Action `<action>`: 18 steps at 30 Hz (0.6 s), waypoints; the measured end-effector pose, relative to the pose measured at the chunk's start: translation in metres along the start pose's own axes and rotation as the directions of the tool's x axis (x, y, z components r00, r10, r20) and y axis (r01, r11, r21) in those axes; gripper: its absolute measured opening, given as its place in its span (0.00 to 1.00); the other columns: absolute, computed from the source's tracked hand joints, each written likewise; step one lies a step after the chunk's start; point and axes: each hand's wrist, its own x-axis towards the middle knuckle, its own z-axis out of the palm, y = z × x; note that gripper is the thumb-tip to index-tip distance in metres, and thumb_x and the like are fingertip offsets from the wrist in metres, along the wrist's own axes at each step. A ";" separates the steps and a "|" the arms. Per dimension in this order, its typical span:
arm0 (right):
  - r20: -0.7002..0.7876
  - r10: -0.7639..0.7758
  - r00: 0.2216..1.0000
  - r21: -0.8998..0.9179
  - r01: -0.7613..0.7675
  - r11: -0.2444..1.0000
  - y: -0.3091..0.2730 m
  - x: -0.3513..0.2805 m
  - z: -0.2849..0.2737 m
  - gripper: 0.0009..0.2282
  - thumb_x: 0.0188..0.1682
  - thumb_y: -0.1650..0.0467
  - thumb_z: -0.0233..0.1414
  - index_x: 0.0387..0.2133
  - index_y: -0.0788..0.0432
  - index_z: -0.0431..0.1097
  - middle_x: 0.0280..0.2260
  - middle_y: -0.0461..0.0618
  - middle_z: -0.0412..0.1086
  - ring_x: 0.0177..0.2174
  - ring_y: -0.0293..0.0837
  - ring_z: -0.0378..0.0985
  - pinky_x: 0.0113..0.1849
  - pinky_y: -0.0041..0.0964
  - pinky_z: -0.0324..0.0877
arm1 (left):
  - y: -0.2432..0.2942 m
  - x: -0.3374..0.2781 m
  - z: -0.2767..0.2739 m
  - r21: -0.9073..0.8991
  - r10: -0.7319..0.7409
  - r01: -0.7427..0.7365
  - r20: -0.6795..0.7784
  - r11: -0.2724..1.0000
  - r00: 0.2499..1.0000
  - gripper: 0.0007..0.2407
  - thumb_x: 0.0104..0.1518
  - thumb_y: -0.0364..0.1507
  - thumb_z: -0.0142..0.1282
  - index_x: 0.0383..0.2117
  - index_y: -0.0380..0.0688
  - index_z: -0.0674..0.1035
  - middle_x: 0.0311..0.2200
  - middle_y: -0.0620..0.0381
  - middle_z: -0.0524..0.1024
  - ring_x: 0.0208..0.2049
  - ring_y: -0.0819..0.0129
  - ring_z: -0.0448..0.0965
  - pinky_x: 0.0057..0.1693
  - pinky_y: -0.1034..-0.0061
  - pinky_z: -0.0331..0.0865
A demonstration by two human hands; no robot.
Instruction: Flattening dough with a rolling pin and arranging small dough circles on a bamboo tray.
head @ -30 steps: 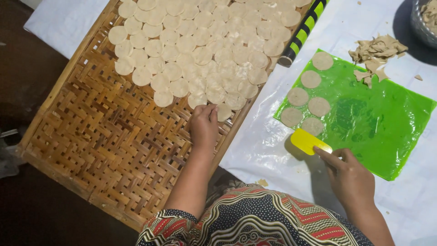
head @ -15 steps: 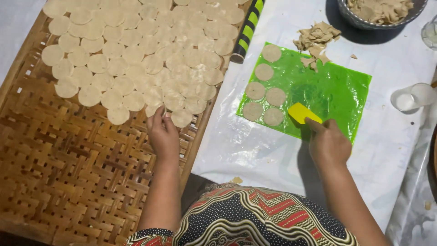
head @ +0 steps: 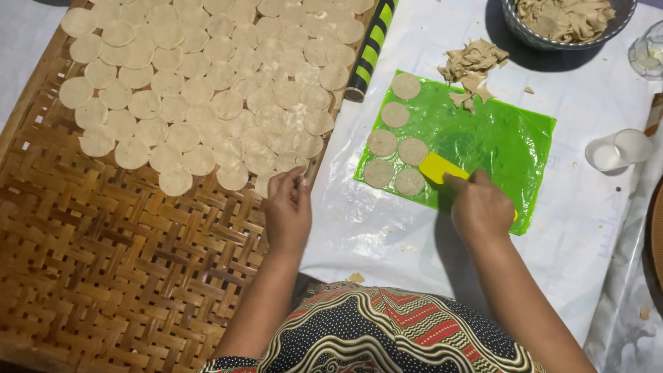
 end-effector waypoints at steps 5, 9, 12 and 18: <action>-0.037 0.055 0.998 0.159 -0.049 0.986 0.003 0.003 0.019 0.15 0.50 0.71 0.55 0.45 0.35 0.80 0.35 0.48 0.72 0.31 0.52 0.79 0.32 0.47 0.73 | -0.010 -0.007 0.050 -0.219 -0.100 0.147 0.210 0.965 0.973 0.12 0.65 0.31 0.52 0.51 0.45 0.80 0.47 0.49 0.75 0.34 0.71 0.78 0.40 0.79 0.77; -0.130 0.042 0.991 0.359 0.008 0.933 0.004 -0.001 0.026 0.17 0.49 0.73 0.58 0.48 0.35 0.79 0.36 0.45 0.72 0.31 0.47 0.78 0.33 0.44 0.72 | -0.019 0.001 0.088 -0.553 -0.239 0.552 0.538 0.623 0.809 0.16 0.66 0.35 0.48 0.55 0.40 0.77 0.48 0.46 0.79 0.42 0.68 0.82 0.49 0.74 0.78; -0.204 -0.073 0.976 0.428 0.156 0.890 -0.007 -0.009 0.015 0.21 0.48 0.75 0.56 0.50 0.35 0.78 0.38 0.46 0.72 0.33 0.46 0.78 0.35 0.42 0.73 | -0.022 0.014 0.107 -0.545 -0.198 0.830 0.806 0.123 0.558 0.25 0.66 0.43 0.45 0.56 0.27 0.71 0.48 0.40 0.78 0.48 0.53 0.82 0.56 0.64 0.76; -0.139 -0.231 0.963 0.311 0.264 0.913 -0.038 -0.024 -0.004 0.21 0.45 0.73 0.59 0.49 0.30 0.77 0.37 0.42 0.73 0.29 0.44 0.78 0.31 0.40 0.73 | -0.065 0.024 0.134 -0.688 -0.127 0.693 0.684 0.215 0.718 0.16 0.66 0.34 0.52 0.51 0.32 0.74 0.46 0.47 0.80 0.44 0.62 0.83 0.52 0.70 0.77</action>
